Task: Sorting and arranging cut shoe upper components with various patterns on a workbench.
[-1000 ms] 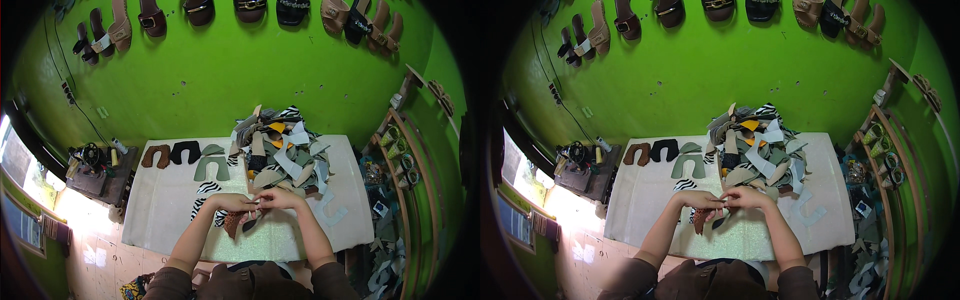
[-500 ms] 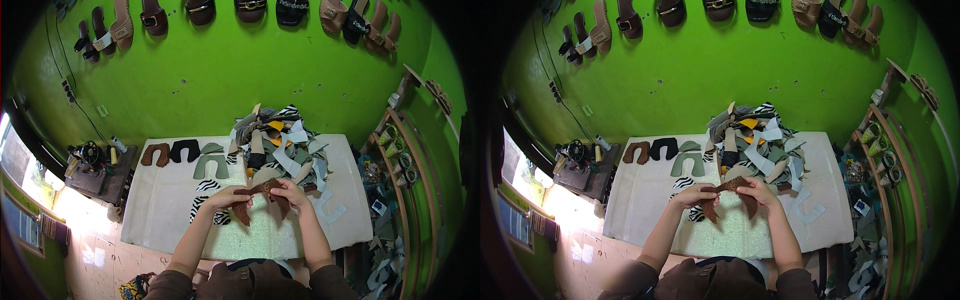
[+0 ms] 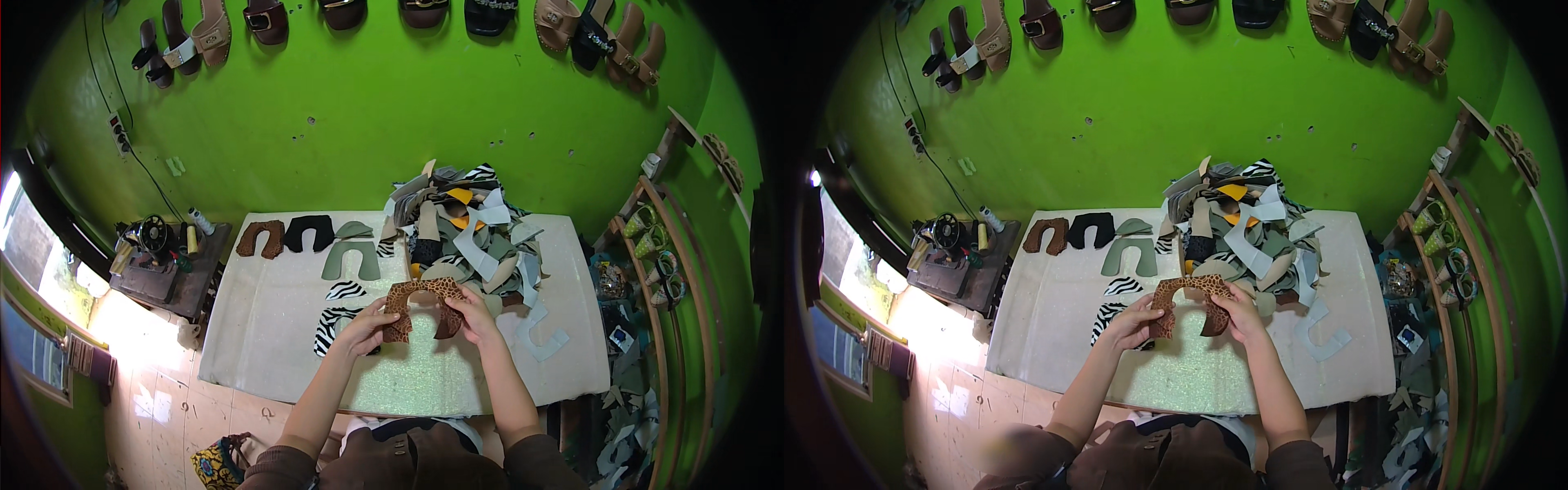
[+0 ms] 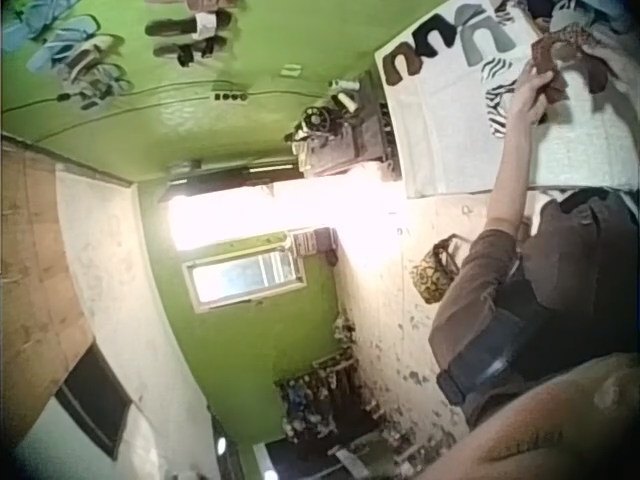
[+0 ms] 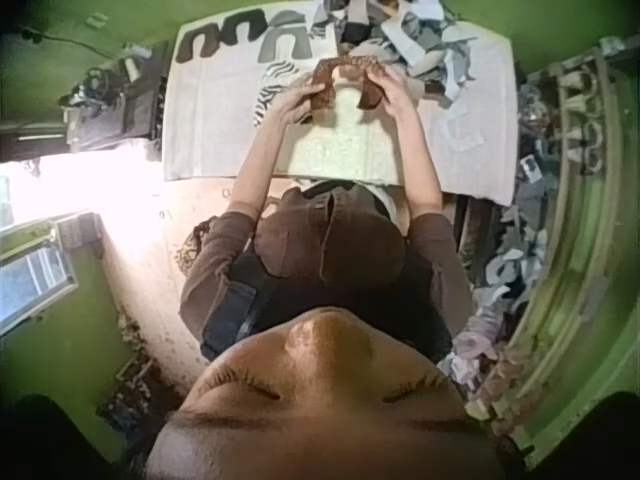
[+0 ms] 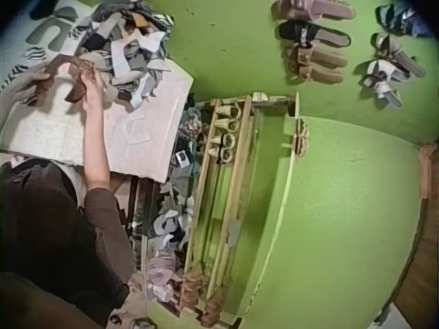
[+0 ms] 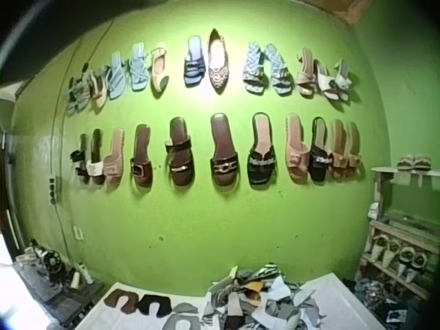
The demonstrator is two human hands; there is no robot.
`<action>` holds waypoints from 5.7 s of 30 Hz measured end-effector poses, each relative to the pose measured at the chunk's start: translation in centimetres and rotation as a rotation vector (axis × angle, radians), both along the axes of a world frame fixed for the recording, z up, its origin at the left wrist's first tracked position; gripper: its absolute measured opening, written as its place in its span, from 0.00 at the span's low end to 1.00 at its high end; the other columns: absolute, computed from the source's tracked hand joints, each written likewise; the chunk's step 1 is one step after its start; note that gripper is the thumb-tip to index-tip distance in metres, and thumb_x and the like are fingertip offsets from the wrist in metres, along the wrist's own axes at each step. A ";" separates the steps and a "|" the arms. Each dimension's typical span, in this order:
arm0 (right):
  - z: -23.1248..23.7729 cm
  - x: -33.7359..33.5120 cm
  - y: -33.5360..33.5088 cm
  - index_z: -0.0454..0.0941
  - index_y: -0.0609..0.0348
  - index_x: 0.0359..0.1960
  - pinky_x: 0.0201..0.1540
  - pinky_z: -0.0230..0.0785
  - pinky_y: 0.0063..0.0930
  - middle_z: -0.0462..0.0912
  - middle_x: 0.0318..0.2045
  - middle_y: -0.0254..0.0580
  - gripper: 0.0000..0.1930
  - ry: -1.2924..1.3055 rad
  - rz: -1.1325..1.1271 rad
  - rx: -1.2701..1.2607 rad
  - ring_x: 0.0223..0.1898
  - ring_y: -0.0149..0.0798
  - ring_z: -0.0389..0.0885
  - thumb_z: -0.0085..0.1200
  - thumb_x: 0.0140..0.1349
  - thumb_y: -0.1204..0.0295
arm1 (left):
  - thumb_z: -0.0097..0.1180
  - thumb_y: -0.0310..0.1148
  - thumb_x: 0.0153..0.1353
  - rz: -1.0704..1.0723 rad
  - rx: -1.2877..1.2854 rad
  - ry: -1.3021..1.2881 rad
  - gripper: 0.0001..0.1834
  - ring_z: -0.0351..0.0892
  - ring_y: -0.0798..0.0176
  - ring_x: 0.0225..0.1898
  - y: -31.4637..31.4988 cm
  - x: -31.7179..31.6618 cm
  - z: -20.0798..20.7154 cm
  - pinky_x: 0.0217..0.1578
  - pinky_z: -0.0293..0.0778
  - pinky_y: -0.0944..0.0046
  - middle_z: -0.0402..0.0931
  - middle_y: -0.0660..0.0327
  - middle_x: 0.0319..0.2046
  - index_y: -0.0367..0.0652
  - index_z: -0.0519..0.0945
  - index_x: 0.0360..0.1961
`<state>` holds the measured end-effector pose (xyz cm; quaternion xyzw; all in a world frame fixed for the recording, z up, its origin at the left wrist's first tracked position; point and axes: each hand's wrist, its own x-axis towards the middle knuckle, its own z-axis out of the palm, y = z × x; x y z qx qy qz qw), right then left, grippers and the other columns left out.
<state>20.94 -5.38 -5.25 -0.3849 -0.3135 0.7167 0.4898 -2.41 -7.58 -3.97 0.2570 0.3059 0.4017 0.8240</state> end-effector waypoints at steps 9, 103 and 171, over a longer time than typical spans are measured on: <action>-1.4 -1.9 -0.9 0.62 0.63 0.54 0.44 0.71 0.21 0.75 0.43 0.39 0.21 0.075 0.222 -0.125 0.42 0.30 0.76 0.43 0.57 0.83 | 0.44 0.16 0.56 0.148 0.024 0.068 0.26 0.75 0.61 0.44 -2.0 -1.4 -2.1 0.45 0.75 0.63 0.70 0.53 0.45 0.37 0.55 0.57; -13.2 -52.3 23.6 0.57 0.59 0.60 0.63 0.43 0.44 0.55 0.62 0.47 0.27 -1.643 0.098 0.835 0.63 0.45 0.51 0.41 0.58 0.64 | 0.45 0.41 0.56 0.186 0.852 2.061 0.32 0.48 0.53 0.64 24.5 -41.9 -14.1 0.60 0.46 0.48 0.50 0.54 0.63 0.42 0.56 0.61; -2.5 -7.8 0.9 0.75 0.58 0.37 0.51 0.57 0.42 0.71 0.45 0.44 0.11 -1.589 -0.401 0.905 0.48 0.47 0.66 0.50 0.50 0.74 | 0.48 0.33 0.50 0.312 1.223 1.766 0.14 0.59 0.50 0.58 2.2 -0.2 -6.0 0.59 0.44 0.42 0.69 0.57 0.51 0.43 0.80 0.38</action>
